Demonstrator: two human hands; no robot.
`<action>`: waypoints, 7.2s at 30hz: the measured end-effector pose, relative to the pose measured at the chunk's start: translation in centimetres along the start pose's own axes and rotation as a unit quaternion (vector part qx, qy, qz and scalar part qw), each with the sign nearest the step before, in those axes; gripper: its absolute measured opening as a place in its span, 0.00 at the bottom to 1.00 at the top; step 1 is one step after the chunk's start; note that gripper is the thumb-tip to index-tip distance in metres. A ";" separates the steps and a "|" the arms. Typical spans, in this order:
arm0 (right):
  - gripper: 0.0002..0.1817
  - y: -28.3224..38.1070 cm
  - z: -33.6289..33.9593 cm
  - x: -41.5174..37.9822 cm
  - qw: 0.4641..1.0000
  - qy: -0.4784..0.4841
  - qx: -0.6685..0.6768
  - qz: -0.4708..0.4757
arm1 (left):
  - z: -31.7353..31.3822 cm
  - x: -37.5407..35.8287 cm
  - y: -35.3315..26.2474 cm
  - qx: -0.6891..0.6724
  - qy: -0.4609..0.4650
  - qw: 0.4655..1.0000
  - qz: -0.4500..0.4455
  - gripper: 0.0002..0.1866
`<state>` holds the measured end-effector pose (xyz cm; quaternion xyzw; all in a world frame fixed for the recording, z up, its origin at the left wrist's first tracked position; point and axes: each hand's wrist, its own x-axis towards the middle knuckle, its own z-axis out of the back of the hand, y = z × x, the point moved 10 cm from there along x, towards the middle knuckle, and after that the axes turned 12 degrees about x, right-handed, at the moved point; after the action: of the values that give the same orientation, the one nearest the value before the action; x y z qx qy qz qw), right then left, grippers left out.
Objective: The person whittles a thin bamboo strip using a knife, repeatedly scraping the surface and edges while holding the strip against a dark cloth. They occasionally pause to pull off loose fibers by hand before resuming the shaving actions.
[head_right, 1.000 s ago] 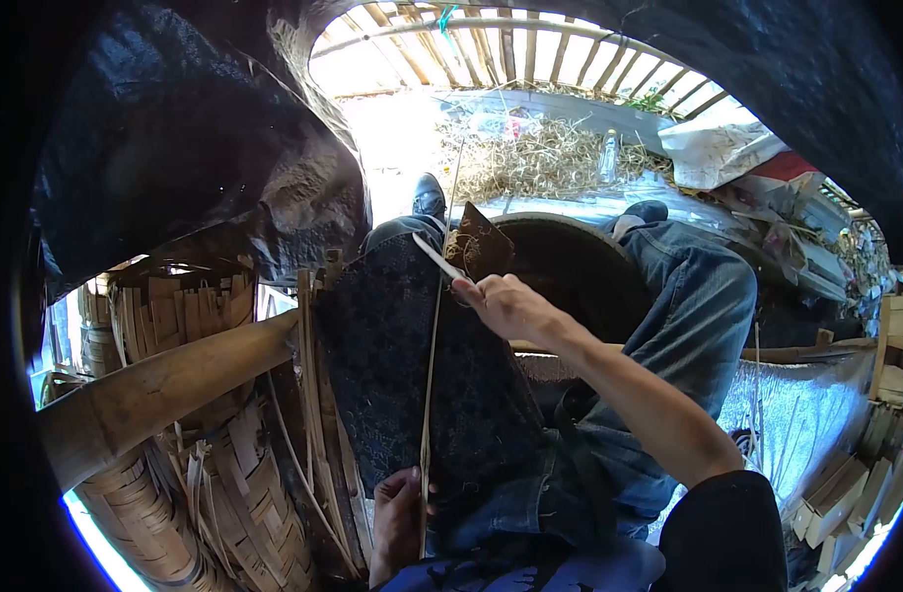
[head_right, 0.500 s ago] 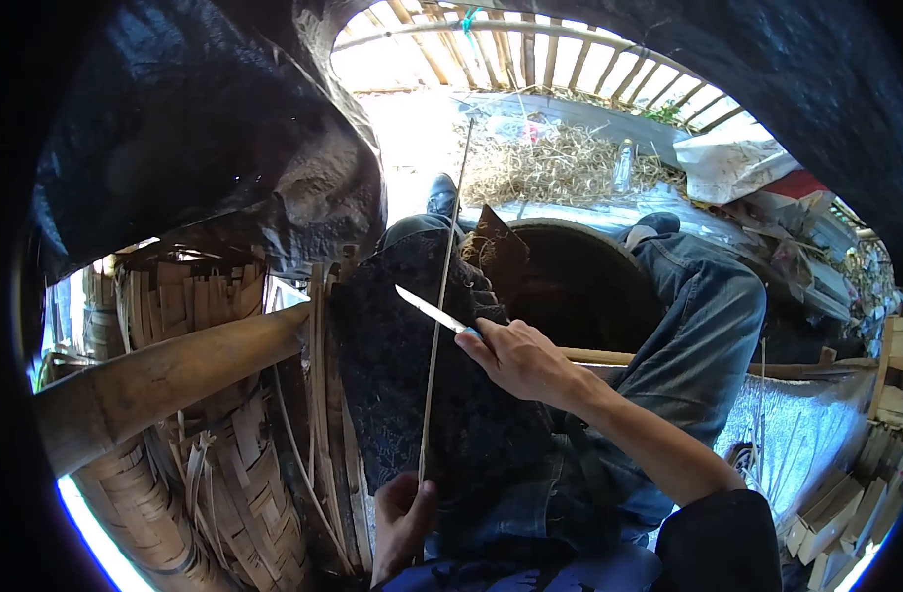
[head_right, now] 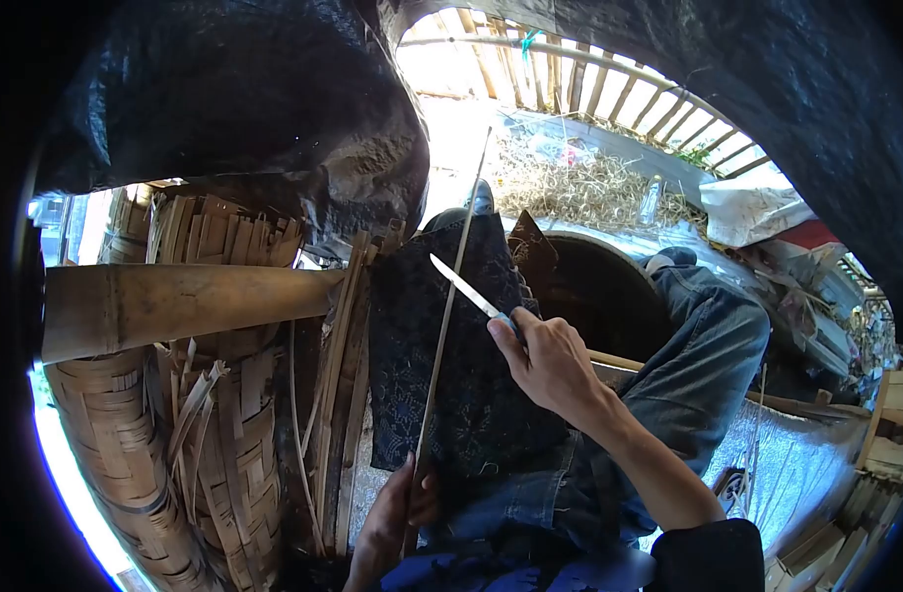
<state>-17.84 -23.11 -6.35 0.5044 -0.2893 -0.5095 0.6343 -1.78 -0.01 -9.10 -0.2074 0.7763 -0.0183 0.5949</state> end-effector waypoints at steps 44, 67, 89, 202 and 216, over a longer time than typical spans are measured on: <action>0.26 -3.6 -3.4 1.1 0.988 0.139 -0.065 0.006 | 1.7 -2.7 3.0 0.029 -0.030 0.999 -0.030 0.23; 0.31 -2.3 -4.3 -0.2 0.980 0.168 -0.105 -0.011 | 1.6 -2.9 2.4 0.075 -0.091 0.993 0.013 0.23; 0.34 -4.6 -3.8 4.0 0.978 0.148 -0.144 0.007 | 3.0 -2.8 4.9 0.031 -0.015 0.999 -0.027 0.23; 0.30 -12.1 5.0 8.6 0.996 -0.047 0.011 -0.069 | -1.1 -1.5 1.2 0.018 0.121 0.992 0.008 0.27; 0.25 -3.3 -2.0 -0.6 0.989 0.100 -0.108 -0.011 | -1.0 0.9 -3.4 0.359 -0.090 0.923 -0.103 0.30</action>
<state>-17.47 -21.75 -9.99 0.4843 -0.1624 -0.4915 0.7053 -1.89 -3.68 -8.71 -0.0591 0.6355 -0.3382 0.6915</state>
